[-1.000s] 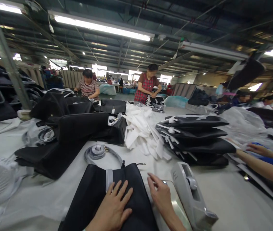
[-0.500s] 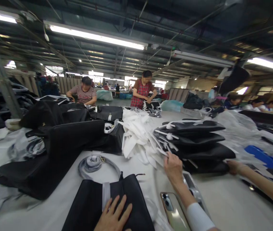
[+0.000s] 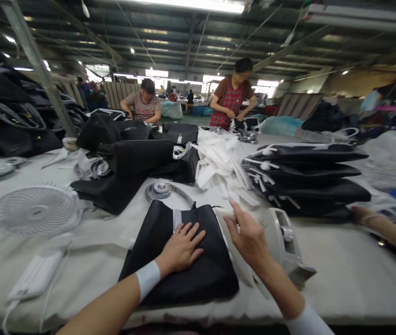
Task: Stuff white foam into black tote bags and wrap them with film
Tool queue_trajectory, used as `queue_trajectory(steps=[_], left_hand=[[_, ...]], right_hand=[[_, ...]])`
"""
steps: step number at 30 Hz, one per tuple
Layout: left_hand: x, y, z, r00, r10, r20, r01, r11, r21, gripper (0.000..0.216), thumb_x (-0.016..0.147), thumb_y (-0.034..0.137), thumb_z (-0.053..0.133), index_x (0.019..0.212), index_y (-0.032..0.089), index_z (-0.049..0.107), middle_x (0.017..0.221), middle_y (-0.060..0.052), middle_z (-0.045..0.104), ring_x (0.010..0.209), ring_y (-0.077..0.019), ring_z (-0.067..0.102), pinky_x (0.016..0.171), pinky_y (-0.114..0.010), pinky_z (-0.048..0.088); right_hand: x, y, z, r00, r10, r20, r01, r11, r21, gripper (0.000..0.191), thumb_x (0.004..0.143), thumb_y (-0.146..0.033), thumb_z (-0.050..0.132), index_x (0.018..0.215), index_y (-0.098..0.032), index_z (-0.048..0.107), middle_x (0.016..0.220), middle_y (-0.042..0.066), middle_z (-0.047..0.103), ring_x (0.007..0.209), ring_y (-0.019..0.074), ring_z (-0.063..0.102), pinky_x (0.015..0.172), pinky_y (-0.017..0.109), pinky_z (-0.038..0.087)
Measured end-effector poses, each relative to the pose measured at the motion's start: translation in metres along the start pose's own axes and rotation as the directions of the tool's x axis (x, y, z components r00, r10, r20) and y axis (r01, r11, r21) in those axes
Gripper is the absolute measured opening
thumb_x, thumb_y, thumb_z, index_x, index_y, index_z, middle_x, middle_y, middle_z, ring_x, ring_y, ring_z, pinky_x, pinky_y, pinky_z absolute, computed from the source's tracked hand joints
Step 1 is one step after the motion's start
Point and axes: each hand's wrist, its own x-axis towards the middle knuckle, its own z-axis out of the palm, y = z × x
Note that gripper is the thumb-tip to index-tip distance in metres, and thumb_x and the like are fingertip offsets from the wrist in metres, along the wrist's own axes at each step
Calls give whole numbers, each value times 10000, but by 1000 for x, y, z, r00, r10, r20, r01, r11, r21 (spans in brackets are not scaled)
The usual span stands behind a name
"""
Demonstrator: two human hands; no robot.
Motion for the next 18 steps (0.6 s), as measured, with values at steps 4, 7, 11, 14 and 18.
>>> queue_trajectory(steps=[4,7,11,14,18], left_hand=[[-1,-1,0,1000,-9,-14,9,1000,20,562,960,531,352,1454,262,357,1504,-112,373,1348,-334,368,1074,-541,305],[-1,0,-2,1000,-6,-3,6,999,39,562,964,533,332,1455,260,355,1504,-114,371,1339,-336,377,1069,-538,305],[-1,1,-4,1000,1,18,-2,999,54,562,964,526,337,1454,252,353,1503,-119,369,1330,-330,375,1061,-536,308],[1,3,-6,998,-12,54,9,999,51,557,962,499,365,1460,250,339,1515,-128,344,1265,-329,432,1022,-531,355],[17,2,-14,981,59,182,-53,998,-37,640,924,374,503,1497,328,222,1594,-120,126,1167,-329,515,937,-506,443]], right_hand=[[-51,6,50,979,73,192,-84,995,49,468,997,-269,303,1435,-106,321,1184,174,638,966,240,650,819,370,533],[-79,23,52,949,179,261,-182,983,-13,470,985,-328,298,1377,-83,383,1239,208,595,1088,286,602,906,429,507],[-115,38,35,890,335,311,-303,942,-146,485,952,-445,337,1215,-80,519,1094,222,625,1037,338,603,890,482,495],[-137,42,21,828,410,382,-401,910,-106,456,941,-484,348,1139,-128,552,971,166,667,894,304,651,782,428,528],[-135,41,5,800,481,358,-505,863,-32,361,928,-484,378,1013,-194,577,814,83,666,751,257,657,663,360,513]])
